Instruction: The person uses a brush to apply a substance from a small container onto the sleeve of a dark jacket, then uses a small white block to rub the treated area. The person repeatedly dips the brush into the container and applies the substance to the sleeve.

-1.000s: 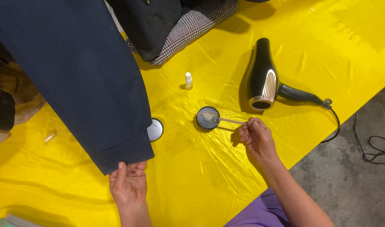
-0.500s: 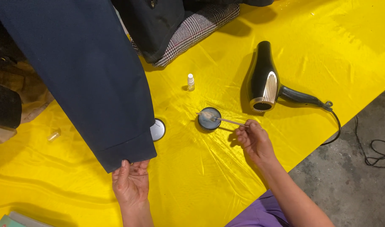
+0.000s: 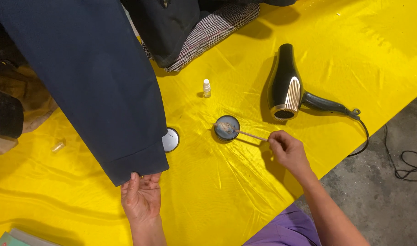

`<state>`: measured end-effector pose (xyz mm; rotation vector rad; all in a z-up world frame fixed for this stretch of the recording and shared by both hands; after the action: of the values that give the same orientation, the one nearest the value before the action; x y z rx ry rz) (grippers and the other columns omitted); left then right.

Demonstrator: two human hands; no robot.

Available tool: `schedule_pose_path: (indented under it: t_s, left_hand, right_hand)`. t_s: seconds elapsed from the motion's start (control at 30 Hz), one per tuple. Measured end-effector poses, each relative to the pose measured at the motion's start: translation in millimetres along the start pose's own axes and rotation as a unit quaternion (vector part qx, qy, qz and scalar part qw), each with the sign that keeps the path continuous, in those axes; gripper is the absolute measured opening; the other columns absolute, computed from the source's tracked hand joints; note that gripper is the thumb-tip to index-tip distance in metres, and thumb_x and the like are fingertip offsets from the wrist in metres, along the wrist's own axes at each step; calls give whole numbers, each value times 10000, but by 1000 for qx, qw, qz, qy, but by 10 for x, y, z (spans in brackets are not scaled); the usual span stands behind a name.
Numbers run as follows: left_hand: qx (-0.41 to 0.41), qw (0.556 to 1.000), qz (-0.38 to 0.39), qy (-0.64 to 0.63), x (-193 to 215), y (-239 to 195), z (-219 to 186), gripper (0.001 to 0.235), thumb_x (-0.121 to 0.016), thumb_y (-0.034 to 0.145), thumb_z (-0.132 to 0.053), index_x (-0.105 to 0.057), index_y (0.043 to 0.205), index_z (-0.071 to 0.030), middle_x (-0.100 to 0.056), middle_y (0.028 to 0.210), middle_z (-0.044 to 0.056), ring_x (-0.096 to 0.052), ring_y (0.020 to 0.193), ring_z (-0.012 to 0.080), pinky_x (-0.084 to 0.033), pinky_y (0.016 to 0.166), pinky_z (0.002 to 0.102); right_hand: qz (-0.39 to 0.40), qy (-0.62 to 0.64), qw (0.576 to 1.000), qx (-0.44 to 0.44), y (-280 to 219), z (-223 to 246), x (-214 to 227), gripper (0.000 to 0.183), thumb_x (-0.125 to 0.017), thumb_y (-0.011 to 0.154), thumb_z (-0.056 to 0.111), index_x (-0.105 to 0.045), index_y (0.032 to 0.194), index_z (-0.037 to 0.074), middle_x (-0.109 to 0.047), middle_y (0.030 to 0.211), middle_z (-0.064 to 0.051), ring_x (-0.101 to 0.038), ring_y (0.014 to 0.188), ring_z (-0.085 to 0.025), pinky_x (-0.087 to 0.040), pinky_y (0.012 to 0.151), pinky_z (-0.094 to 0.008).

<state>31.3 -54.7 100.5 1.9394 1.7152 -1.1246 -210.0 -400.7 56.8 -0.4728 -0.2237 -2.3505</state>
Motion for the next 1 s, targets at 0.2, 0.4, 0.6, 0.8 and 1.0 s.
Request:
schedule_pose_path:
  t_s: [0.2, 0.4, 0.6, 0.8, 1.0]
  left_hand:
    - [1, 1000, 23, -6, -26, 10, 6, 564, -738, 862, -194, -583, 1400, -126, -624, 1445, 61, -621, 1324, 306, -512, 1080, 466]
    - [-2, 1000, 19, -12, 11, 25, 18, 600, -718, 867, -160, -550, 1441, -117, -595, 1493, 72, -598, 1358, 308, -509, 1077, 486]
    - [2, 1000, 4, -3, -9, 4, 2, 549, -744, 856, -195, -596, 1380, -121, -638, 1434, 57, -632, 1316, 297, -524, 1071, 462]
    - [7, 1000, 1, 2, -47, -13, -4, 573, -743, 843, -206, -585, 1388, -121, -623, 1448, 56, -617, 1343, 299, -516, 1079, 456]
    - [4, 1000, -4, 2, -37, -14, -15, 582, -731, 847, -202, -576, 1402, -124, -614, 1464, 58, -609, 1353, 302, -512, 1084, 461]
  right_hand:
    - [48, -213, 976, 15, -79, 2, 19, 108, -603, 1003, 195, -666, 1080, 154, -749, 819, -17, -625, 572, -185, -456, 589, -340]
    - [62, -275, 959, 41, -149, 69, 79, 108, -575, 1016, 226, -630, 1104, 196, -693, 788, -23, -651, 612, -245, -476, 629, -396]
    - [78, -292, 953, 35, -186, 110, 135, 101, -563, 1026, 233, -613, 1103, 191, -675, 751, -34, -642, 569, -223, -489, 604, -387]
    - [90, -362, 928, 8, -239, 115, 188, 166, -576, 1005, 369, -553, 1099, 233, -687, 707, -21, -670, 609, -272, -506, 627, -440]
    - [94, -385, 918, 2, -313, 91, 257, 165, -567, 1010, 375, -565, 1101, 237, -668, 677, -25, -665, 564, -247, -516, 577, -424]
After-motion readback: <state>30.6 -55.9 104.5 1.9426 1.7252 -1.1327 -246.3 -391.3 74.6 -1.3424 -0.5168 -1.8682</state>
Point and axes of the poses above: each hand's wrist, its own y-axis towards the middle knuckle, its own x-axis out of the back of the hand, z = x × y, the point moved 6 cm from there along y, towards the middle knuckle
